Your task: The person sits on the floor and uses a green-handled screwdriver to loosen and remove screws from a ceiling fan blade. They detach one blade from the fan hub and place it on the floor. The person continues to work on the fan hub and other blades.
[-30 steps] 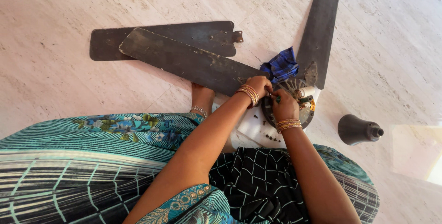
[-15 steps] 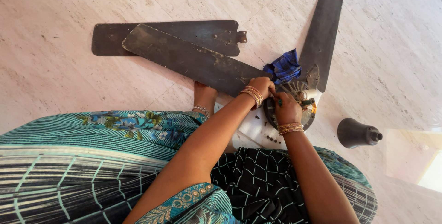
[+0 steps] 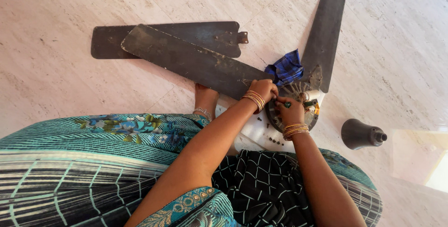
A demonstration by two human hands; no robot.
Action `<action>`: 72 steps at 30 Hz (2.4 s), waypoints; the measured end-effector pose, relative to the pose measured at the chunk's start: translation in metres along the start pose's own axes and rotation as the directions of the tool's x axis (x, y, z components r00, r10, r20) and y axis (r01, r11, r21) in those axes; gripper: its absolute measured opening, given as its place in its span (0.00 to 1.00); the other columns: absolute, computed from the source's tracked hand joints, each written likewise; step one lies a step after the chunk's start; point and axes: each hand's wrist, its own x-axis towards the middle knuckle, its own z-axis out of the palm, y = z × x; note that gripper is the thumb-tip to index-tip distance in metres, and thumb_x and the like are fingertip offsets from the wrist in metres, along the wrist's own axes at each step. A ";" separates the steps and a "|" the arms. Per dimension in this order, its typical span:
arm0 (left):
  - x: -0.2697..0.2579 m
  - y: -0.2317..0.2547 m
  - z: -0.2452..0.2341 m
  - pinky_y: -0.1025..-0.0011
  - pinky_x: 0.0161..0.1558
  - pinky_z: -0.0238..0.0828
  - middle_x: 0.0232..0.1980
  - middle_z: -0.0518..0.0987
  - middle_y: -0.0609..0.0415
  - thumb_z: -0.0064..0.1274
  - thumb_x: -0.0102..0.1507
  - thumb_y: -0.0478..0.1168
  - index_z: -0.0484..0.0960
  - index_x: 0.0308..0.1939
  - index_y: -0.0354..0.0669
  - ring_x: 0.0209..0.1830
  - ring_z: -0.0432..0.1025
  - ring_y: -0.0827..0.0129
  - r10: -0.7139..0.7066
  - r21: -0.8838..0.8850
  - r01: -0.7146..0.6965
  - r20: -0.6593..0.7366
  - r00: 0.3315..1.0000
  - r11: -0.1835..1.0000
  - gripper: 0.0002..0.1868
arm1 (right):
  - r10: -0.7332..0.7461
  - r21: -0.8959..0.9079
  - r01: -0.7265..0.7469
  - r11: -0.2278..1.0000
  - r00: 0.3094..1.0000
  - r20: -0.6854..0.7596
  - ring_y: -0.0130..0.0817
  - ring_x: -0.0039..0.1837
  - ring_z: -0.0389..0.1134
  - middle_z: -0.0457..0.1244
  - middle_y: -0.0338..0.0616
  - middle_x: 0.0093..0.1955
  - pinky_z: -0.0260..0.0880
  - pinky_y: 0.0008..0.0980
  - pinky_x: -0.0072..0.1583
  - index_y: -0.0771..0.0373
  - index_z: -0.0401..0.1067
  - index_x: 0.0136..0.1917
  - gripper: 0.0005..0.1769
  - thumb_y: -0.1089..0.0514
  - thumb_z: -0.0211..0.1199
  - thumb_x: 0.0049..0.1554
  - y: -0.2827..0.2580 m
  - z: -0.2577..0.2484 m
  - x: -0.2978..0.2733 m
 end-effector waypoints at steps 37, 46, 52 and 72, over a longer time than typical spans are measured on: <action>-0.002 0.010 -0.021 0.61 0.62 0.59 0.43 0.83 0.58 0.65 0.54 0.38 0.87 0.29 0.52 0.48 0.77 0.63 -0.040 -0.003 0.040 0.077 0.996 0.999 0.02 | -0.224 -0.264 0.231 0.936 0.973 0.056 0.39 0.57 0.73 0.72 0.47 0.55 0.71 0.37 0.60 0.62 0.77 0.61 0.20 0.59 0.66 0.55 -0.015 -0.007 -0.014; -0.002 -0.003 -0.009 0.59 0.61 0.59 0.39 0.83 0.61 0.65 0.55 0.39 0.88 0.28 0.53 0.45 0.79 0.65 -0.029 -0.032 0.030 0.035 0.999 0.999 0.01 | -0.310 -0.424 0.208 0.882 0.932 -0.188 0.37 0.44 0.70 0.69 0.45 0.42 0.69 0.40 0.48 0.62 0.76 0.48 0.24 0.37 0.63 0.64 -0.065 -0.059 -0.031; 0.007 -0.017 0.001 0.59 0.59 0.61 0.39 0.82 0.61 0.69 0.52 0.41 0.89 0.29 0.53 0.45 0.78 0.64 0.008 -0.053 -0.007 0.027 1.000 0.999 0.04 | -0.263 0.210 0.325 0.922 0.924 -0.276 0.24 0.39 0.66 0.67 0.39 0.42 0.68 0.26 0.40 0.64 0.73 0.48 0.22 0.41 0.68 0.61 -0.038 -0.061 -0.005; 0.001 -0.016 -0.005 0.64 0.63 0.58 0.40 0.82 0.63 0.69 0.51 0.41 0.90 0.30 0.53 0.47 0.77 0.68 -0.026 -0.068 0.029 0.044 0.999 0.997 0.05 | -0.249 0.214 0.289 0.933 0.949 -0.192 0.23 0.37 0.64 0.65 0.39 0.38 0.63 0.24 0.39 0.66 0.74 0.49 0.17 0.48 0.68 0.63 -0.049 -0.039 -0.013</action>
